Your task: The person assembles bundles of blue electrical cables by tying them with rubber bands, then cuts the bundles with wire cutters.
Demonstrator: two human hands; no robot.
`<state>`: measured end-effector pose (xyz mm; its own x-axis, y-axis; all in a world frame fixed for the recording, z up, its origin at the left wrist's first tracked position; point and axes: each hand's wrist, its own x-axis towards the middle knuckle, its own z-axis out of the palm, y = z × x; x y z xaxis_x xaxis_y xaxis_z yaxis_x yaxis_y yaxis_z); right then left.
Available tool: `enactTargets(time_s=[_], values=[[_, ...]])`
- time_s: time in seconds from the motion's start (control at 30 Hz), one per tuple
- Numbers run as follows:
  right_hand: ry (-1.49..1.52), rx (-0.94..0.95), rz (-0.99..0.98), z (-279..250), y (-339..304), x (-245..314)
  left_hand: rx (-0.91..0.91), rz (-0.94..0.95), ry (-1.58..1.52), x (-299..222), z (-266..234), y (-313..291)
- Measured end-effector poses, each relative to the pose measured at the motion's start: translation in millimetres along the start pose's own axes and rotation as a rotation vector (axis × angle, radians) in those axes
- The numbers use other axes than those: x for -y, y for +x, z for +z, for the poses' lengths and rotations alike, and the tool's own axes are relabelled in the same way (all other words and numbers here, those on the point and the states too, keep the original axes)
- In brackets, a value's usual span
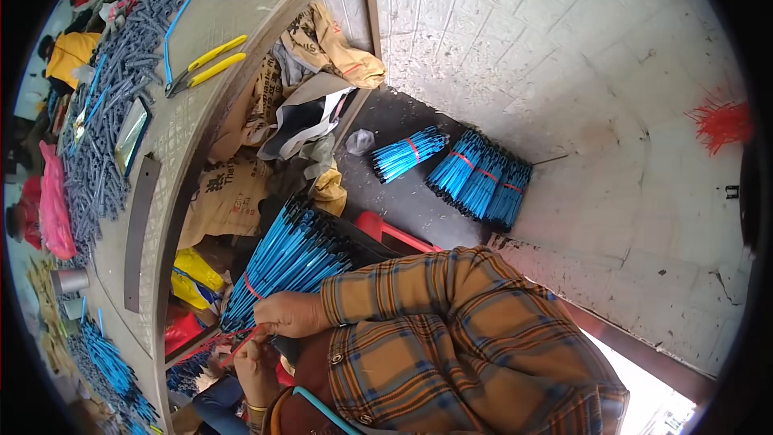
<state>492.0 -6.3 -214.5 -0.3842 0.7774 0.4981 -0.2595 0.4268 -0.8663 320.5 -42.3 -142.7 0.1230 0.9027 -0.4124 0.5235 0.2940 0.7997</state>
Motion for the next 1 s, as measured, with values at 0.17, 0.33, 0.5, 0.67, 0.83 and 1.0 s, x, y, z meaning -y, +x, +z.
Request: enactTargets(time_s=[0.17, 0.33, 0.5, 0.67, 0.83, 1.0], values=[[0.057, 0.062, 0.028, -4, -1, 16, -0.185, 0.295, 0.124, 4, 12, 12], [0.342, 0.122, 0.329, -9, -1, 45, 0.005, 0.623, 0.53, -27, 7, 53], [0.517, 0.115, 0.45, 0, 16, 70, 0.069, 0.572, 0.315, -17, -3, 39], [0.443, 0.169, 0.508, -32, 33, 81, 0.072, 0.603, 0.322, -20, -19, 37], [0.077, 0.18, 0.575, -46, 55, 87, 0.496, 0.226, -0.234, -30, -45, 36], [-0.742, 0.5, 0.229, -23, 44, 75, 0.491, 0.162, -0.547, -29, -36, 23]])
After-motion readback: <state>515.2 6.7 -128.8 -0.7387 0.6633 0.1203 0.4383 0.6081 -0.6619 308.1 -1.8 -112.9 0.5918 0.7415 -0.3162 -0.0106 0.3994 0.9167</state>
